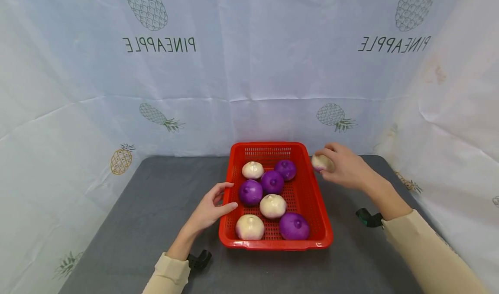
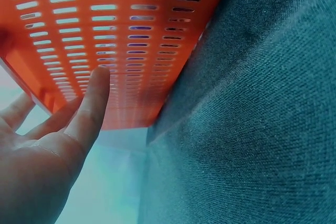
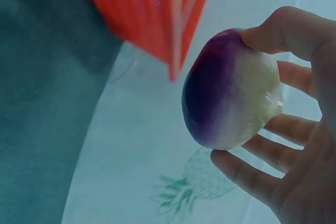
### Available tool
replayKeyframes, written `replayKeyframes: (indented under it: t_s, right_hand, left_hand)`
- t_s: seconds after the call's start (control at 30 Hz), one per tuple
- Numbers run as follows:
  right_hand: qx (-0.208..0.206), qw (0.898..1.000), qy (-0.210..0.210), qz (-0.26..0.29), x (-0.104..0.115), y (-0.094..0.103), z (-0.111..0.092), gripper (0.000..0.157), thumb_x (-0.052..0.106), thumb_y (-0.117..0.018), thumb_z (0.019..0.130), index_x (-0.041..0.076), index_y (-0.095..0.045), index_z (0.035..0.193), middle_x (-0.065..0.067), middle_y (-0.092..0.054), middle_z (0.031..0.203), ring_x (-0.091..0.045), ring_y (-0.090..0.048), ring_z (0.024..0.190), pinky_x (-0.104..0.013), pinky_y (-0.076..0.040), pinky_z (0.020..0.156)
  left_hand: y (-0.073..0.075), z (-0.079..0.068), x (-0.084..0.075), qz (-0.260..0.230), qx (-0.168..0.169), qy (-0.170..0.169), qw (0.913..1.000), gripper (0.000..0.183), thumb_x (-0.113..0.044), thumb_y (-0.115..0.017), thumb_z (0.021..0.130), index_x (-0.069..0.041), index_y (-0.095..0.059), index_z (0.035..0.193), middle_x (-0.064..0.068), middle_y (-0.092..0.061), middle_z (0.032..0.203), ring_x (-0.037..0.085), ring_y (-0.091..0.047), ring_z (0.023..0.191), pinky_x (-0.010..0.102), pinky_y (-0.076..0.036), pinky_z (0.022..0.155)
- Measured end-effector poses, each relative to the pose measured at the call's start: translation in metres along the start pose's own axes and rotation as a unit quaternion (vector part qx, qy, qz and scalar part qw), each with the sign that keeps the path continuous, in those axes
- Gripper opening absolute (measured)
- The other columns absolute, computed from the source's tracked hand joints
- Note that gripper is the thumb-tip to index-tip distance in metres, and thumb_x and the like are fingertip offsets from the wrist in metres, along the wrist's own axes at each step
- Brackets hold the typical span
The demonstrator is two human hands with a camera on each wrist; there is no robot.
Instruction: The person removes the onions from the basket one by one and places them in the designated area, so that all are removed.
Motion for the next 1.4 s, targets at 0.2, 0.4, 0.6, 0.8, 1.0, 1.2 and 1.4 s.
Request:
replayKeyframes:
  t_s: [0.2, 0.4, 0.6, 0.8, 1.0, 1.2, 1.4]
  right_hand:
    - [0.005, 1.0, -0.021, -0.016, -0.019, -0.005, 0.009, 0.048, 0.019, -0.074, 0.087, 0.004, -0.062, 0.132, -0.025, -0.049, 0.135, -0.045, -0.046, 0.118, -0.064, -0.051, 0.086]
    - [0.013, 0.999, -0.044, -0.019, -0.03, -0.013, 0.012, 0.049, 0.02, -0.072, 0.087, 0.004, -0.061, 0.132, -0.025, -0.048, 0.133, -0.044, -0.044, 0.117, -0.063, -0.052, 0.082]
    - [0.015, 0.998, -0.052, -0.009, -0.048, -0.031, 0.015, 0.048, 0.021, -0.072, 0.088, 0.004, -0.061, 0.132, -0.024, -0.048, 0.128, -0.043, -0.044, 0.11, -0.06, -0.053, 0.073]
    - [0.015, 0.998, -0.065, -0.011, -0.063, -0.049, 0.016, 0.046, 0.022, -0.07, 0.089, 0.006, -0.061, 0.131, -0.024, -0.048, 0.127, -0.044, -0.046, 0.11, -0.062, -0.053, 0.073]
    - [0.023, 0.997, -0.074, -0.019, -0.075, -0.067, 0.014, 0.046, 0.024, -0.07, 0.089, 0.005, -0.061, 0.131, -0.025, -0.05, 0.125, -0.045, -0.049, 0.11, -0.064, -0.053, 0.074]
    - [0.025, 0.995, -0.095, -0.025, -0.087, -0.077, 0.01, 0.047, 0.027, -0.069, 0.09, 0.006, -0.061, 0.132, -0.027, -0.051, 0.128, -0.047, -0.049, 0.11, -0.068, -0.052, 0.076]
    - [0.026, 0.994, -0.104, -0.021, -0.093, -0.083, 0.008, 0.048, 0.028, -0.069, 0.091, 0.005, -0.06, 0.133, -0.029, -0.048, 0.132, -0.05, -0.047, 0.114, -0.07, -0.05, 0.078]
  left_hand:
    - [0.001, 0.0, -0.001, 0.001, -0.001, 0.002, 1.0, 0.063, -0.015, -0.074, 0.092, -0.001, -0.044, 0.146, 0.024, -0.048, 0.143, 0.041, -0.054, 0.125, 0.04, -0.059, 0.089]
    - [0.002, 0.001, 0.001, 0.013, -0.003, 0.003, 0.9999, 0.062, -0.016, -0.074, 0.092, -0.002, -0.045, 0.146, 0.021, -0.05, 0.143, 0.04, -0.054, 0.126, 0.04, -0.058, 0.091]
    - [0.003, 0.001, 0.001, 0.008, -0.001, 0.004, 1.0, 0.062, -0.017, -0.073, 0.093, -0.002, -0.044, 0.146, 0.02, -0.049, 0.145, 0.04, -0.052, 0.128, 0.042, -0.058, 0.091]
    - [0.003, 0.001, 0.001, 0.011, 0.0, 0.006, 0.9999, 0.062, -0.018, -0.073, 0.093, -0.004, -0.045, 0.146, 0.019, -0.049, 0.144, 0.04, -0.053, 0.128, 0.043, -0.058, 0.091]
    - [0.003, -0.003, 0.003, 0.008, -0.002, 0.016, 0.9998, 0.064, -0.018, -0.075, 0.092, -0.005, -0.045, 0.146, 0.018, -0.05, 0.143, 0.038, -0.055, 0.126, 0.042, -0.059, 0.088]
    - [0.001, -0.002, 0.002, 0.004, 0.002, 0.014, 0.9999, 0.064, -0.019, -0.075, 0.092, -0.006, -0.044, 0.147, 0.019, -0.05, 0.143, 0.037, -0.055, 0.125, 0.042, -0.059, 0.088]
    - [0.001, 0.0, 0.0, 0.001, 0.006, 0.0, 1.0, 0.061, -0.017, -0.072, 0.094, -0.002, -0.044, 0.146, 0.023, -0.049, 0.143, 0.039, -0.054, 0.125, 0.04, -0.059, 0.09]
Point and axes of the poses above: each hand's wrist, its own z-axis towards the middle knuckle, its own y-axis out of the back of the hand, x = y × z, the point moved 2 cm from there along z, towards the middle knuckle
